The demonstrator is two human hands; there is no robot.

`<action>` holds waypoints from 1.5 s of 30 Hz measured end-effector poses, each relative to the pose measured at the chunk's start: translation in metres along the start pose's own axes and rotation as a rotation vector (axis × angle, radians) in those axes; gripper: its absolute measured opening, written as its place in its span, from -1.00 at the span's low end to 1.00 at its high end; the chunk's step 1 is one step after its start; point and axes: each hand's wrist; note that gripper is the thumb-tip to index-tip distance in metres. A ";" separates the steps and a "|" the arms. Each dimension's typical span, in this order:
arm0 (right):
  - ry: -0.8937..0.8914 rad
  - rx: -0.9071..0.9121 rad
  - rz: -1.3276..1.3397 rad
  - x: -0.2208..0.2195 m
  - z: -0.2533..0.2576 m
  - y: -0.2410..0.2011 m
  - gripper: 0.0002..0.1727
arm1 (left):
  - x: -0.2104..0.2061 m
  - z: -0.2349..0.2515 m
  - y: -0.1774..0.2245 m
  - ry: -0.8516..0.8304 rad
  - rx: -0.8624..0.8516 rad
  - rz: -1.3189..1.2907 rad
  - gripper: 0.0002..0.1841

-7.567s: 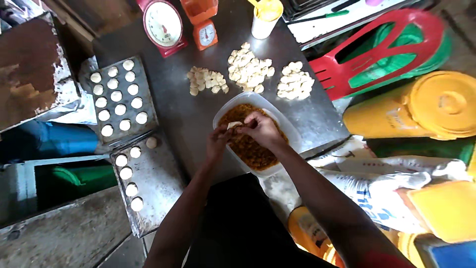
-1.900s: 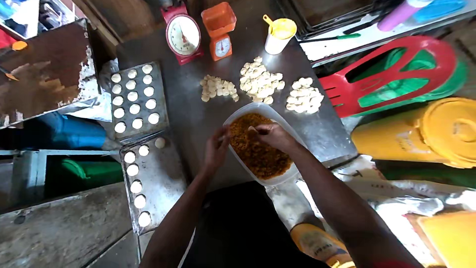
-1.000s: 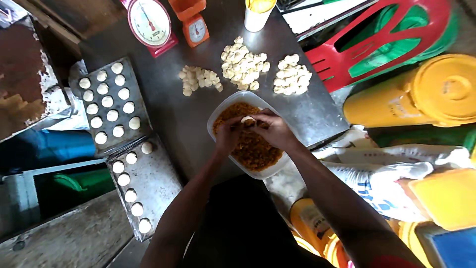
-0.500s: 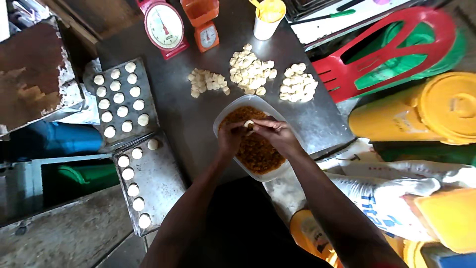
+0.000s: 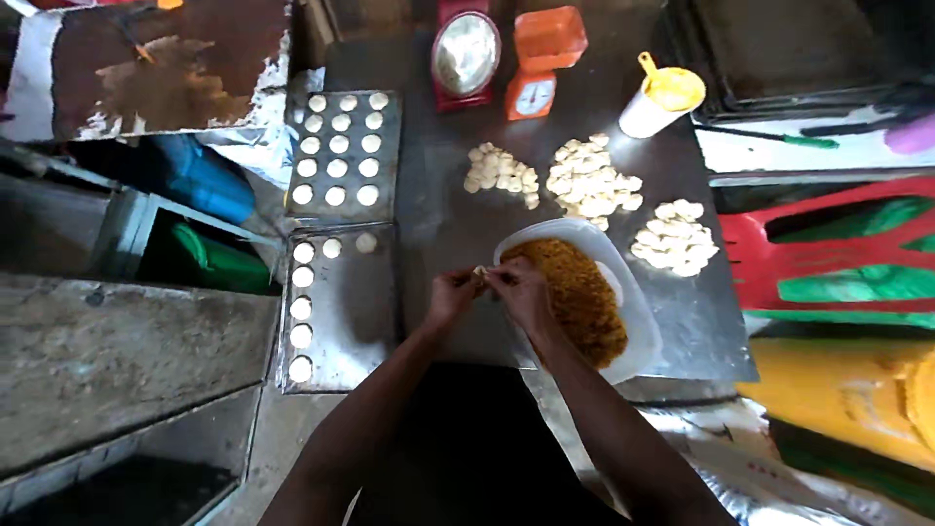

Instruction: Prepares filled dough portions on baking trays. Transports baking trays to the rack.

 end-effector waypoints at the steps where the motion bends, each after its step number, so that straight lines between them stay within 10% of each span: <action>1: -0.061 -0.044 -0.005 -0.008 0.004 0.001 -0.80 | 0.009 -0.004 -0.009 0.014 -0.003 0.131 -0.65; 5: -0.375 -0.042 -0.027 -0.032 0.006 0.000 -0.58 | 0.045 -0.023 -0.043 0.052 -0.030 0.294 -0.57; 18: -0.413 -0.338 -0.060 -0.141 -0.013 0.096 -0.68 | 0.073 0.001 -0.171 -0.118 0.187 0.779 -0.71; 22: -0.422 -0.283 -0.134 -0.127 -0.017 0.107 -0.69 | 0.069 -0.020 -0.174 -0.081 0.201 0.727 -0.49; 33: -0.608 -0.247 -0.491 -0.143 0.010 0.077 -0.65 | 0.080 -0.016 -0.173 -0.008 0.182 0.590 -0.73; 38: -0.770 -0.327 -0.438 -0.146 0.015 0.048 -0.54 | 0.125 -0.094 -0.135 0.188 0.173 0.497 -0.56; 45: -0.634 0.351 -0.321 -0.246 0.094 -0.053 -0.64 | 0.192 -0.142 -0.208 0.337 0.325 0.997 -0.34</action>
Point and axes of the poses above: each hand's wrist, its own z-axis towards the middle knuckle, its own x-axis out of the back of the hand, y = z × x, and after that the axes turned 14 degrees about -y, right-handed
